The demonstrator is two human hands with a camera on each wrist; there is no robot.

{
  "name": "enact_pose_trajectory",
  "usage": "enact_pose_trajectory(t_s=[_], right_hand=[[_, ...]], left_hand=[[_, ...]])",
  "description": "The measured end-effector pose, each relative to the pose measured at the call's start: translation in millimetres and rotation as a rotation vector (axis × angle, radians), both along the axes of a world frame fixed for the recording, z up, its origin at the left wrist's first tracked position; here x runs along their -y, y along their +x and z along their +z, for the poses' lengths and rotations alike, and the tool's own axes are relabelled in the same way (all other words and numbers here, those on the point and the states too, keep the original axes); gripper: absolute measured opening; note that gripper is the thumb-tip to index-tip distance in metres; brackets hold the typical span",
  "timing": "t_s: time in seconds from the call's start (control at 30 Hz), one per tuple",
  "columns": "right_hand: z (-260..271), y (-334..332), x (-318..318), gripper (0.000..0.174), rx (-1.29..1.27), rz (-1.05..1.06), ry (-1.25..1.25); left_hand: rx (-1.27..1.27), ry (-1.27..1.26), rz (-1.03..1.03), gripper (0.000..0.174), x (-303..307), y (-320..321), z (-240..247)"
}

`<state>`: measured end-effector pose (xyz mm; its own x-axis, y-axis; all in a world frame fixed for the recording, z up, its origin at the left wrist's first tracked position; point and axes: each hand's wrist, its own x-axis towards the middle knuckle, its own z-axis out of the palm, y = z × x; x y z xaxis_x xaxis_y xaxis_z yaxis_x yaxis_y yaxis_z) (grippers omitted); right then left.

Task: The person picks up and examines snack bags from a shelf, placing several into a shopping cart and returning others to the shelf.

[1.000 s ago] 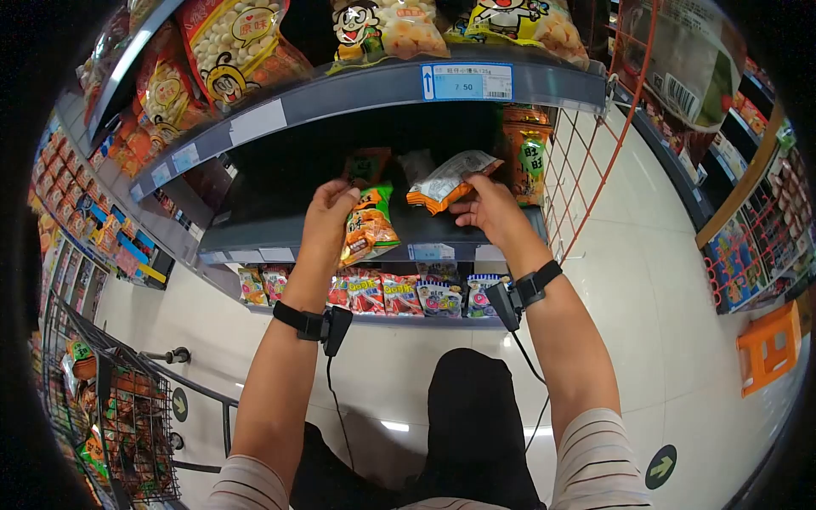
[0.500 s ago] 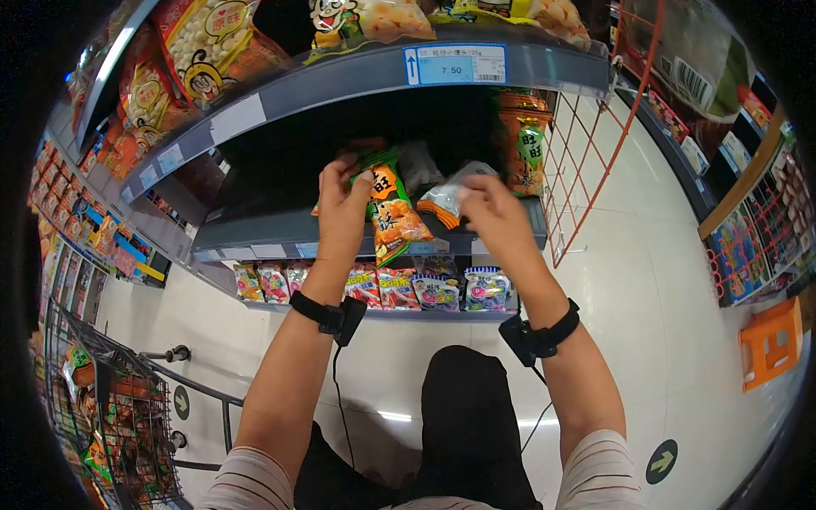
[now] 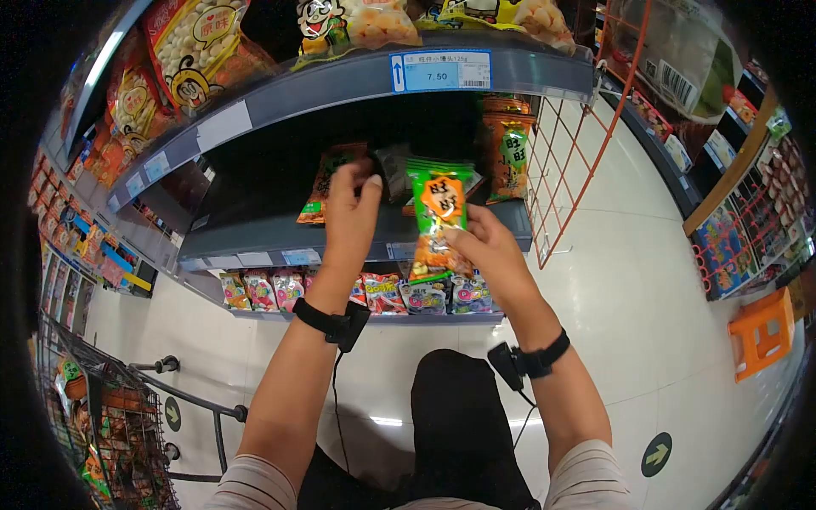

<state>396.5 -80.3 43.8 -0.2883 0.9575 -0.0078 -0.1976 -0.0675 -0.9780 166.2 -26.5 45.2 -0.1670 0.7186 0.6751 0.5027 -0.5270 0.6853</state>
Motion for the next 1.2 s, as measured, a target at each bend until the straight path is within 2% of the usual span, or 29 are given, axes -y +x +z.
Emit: enact_pose_trajectory(t_s=[0.03,0.07,0.17,0.27,0.37,0.57,0.67,0.77,0.8,0.9,1.0,1.1,1.13,1.2], right_hand=[[-1,3,8,0.062,-0.003,-0.039,0.029],[-1,7,18,0.062,-0.005,-0.080,0.057],[-7,18,31,0.061,-0.018,-0.143,0.100],[-10,24,32,0.060,-0.045,-0.174,0.142],[-6,28,32,0.060,-0.042,-0.176,0.146],[-4,28,30,0.060,-0.037,-0.175,0.153],[-4,28,28,0.059,-0.033,-0.176,0.151],[-2,28,24,0.058,-0.030,-0.179,0.151],[-2,29,21,0.057,-0.027,-0.176,0.151],[-2,28,14,0.057,-0.026,-0.169,0.161],[-6,27,9,0.058,-0.097,-0.142,0.111],[-5,27,8,0.056,-0.250,-0.085,0.013],[-3,25,7,0.055,-0.309,-0.057,-0.023],[1,20,5,0.053,-0.503,0.012,-0.065]], left_hand=[[-0.052,-0.053,-0.001,0.026,0,2,0],[-0.187,0.004,0.058,0.022,2,9,-3],[-0.357,-0.018,-0.002,0.036,2,34,-10],[-0.464,-0.037,0.056,0.048,3,57,-17],[-0.538,-0.100,0.112,0.059,3,64,-20],[-0.547,-0.249,0.069,0.065,1,61,-22],[-0.256,-0.283,-0.001,0.059,-17,48,-35],[0.381,-0.433,-0.333,0.054,-14,38,-28],[0.506,-0.491,-0.359,0.046,-10,36,-23],[0.796,-0.611,-0.482,0.043,5,25,-7],[0.731,-0.514,-0.288,0.042,5,19,5],[-0.026,-0.263,0.229,0.048,-16,-7,-6],[-0.211,-0.216,0.382,0.045,-19,-10,-10],[-0.383,-0.117,0.464,0.043,-20,-18,-17]])
